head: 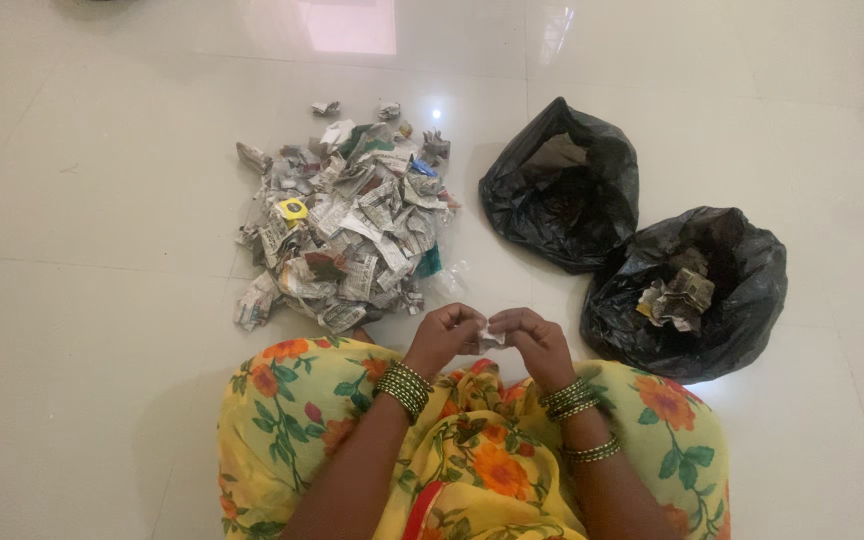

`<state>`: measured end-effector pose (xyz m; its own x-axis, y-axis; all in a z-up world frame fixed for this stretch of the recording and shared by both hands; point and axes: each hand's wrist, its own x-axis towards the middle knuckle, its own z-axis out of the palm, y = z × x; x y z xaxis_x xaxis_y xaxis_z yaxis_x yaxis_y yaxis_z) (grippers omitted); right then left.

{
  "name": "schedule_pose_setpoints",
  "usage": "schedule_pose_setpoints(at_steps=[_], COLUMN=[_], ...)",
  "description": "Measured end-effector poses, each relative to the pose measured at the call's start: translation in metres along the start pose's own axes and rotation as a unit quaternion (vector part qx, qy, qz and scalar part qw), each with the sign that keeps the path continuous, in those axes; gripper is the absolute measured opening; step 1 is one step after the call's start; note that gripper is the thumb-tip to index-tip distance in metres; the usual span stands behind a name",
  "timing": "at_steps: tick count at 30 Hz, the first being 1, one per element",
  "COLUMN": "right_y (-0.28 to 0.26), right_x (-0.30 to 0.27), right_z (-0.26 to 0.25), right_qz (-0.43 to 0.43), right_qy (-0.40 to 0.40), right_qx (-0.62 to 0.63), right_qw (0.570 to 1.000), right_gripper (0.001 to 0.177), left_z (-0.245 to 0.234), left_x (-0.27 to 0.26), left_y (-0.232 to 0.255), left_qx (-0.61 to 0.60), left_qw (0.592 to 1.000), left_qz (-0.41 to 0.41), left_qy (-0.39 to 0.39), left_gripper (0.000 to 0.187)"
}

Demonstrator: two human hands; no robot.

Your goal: The person sits on a tiled floor and empties a black plastic bag of mixed waste. They then pick up individual pieces of paper and plastic, separate them by hand, and place them into two different black bags.

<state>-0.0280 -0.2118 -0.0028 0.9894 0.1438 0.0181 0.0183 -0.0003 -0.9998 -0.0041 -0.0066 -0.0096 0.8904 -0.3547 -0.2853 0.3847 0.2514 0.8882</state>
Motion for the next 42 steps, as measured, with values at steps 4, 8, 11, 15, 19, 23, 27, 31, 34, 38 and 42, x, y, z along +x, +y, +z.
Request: schedule_pose_setpoints(at_steps=[4, 8, 11, 15, 19, 23, 27, 31, 34, 38, 42], right_y=[-0.007, -0.009, -0.006, -0.001, 0.003, 0.000, -0.013, -0.022, -0.015, 0.012, 0.044], right_x=[-0.001, 0.000, 0.001, 0.002, 0.000, -0.001, 0.002, 0.016, 0.023, 0.042, 0.054], right_z=[0.003, 0.006, 0.006, 0.006, 0.008, 0.012, 0.009, -0.028, -0.080, -0.172, -0.254], right_qz=[0.016, 0.065, 0.070, 0.099, 0.065, 0.076, 0.108, 0.102, 0.019, 0.038, 0.199], right_qy=[0.004, 0.005, 0.003, 0.019, 0.013, 0.021, 0.025, 0.110, 0.179, 0.221, 0.200], right_qx=[-0.028, -0.049, -0.051, -0.103, -0.060, -0.057, -0.115, -0.229, -0.201, -0.466, -0.627], right_qw=[0.999, 0.997, 0.996, 0.989, 0.996, 0.995, 0.987, 0.962, 0.963, 0.856, 0.726], right_gripper=[0.020, 0.027, 0.028, 0.023, 0.018, 0.015, 0.014, 0.015, 0.013, 0.019, 0.029], left_z=[0.000, 0.000, 0.001, 0.004, 0.009, 0.011, 0.013, 0.009, 0.004, 0.002, 0.002], left_x=[-0.002, -0.004, -0.006, -0.009, -0.012, -0.017, -0.016, -0.009, -0.006, -0.005, -0.005], left_y=[0.001, 0.003, 0.006, 0.009, 0.014, 0.017, 0.015, 0.004, -0.005, -0.012, -0.012], left_qx=[0.038, 0.047, 0.076, 0.071, 0.150, 0.246, 0.249, 0.326, 0.374, 0.407, 0.460], left_qw=[0.999, 0.998, 0.996, 0.997, 0.986, 0.965, 0.962, 0.938, 0.924, 0.910, 0.886], left_qz=[0.031, 0.050, 0.045, 0.017, 0.048, 0.064, 0.081, 0.076, 0.056, 0.076, 0.054], left_qy=[-0.004, 0.010, 0.021, 0.037, 0.059, 0.073, 0.073, 0.085, 0.062, 0.016, -0.005], left_gripper=[0.033, 0.038, 0.034, 0.021, 0.014, 0.011, 0.022, 0.034, 0.036, 0.035, 0.038])
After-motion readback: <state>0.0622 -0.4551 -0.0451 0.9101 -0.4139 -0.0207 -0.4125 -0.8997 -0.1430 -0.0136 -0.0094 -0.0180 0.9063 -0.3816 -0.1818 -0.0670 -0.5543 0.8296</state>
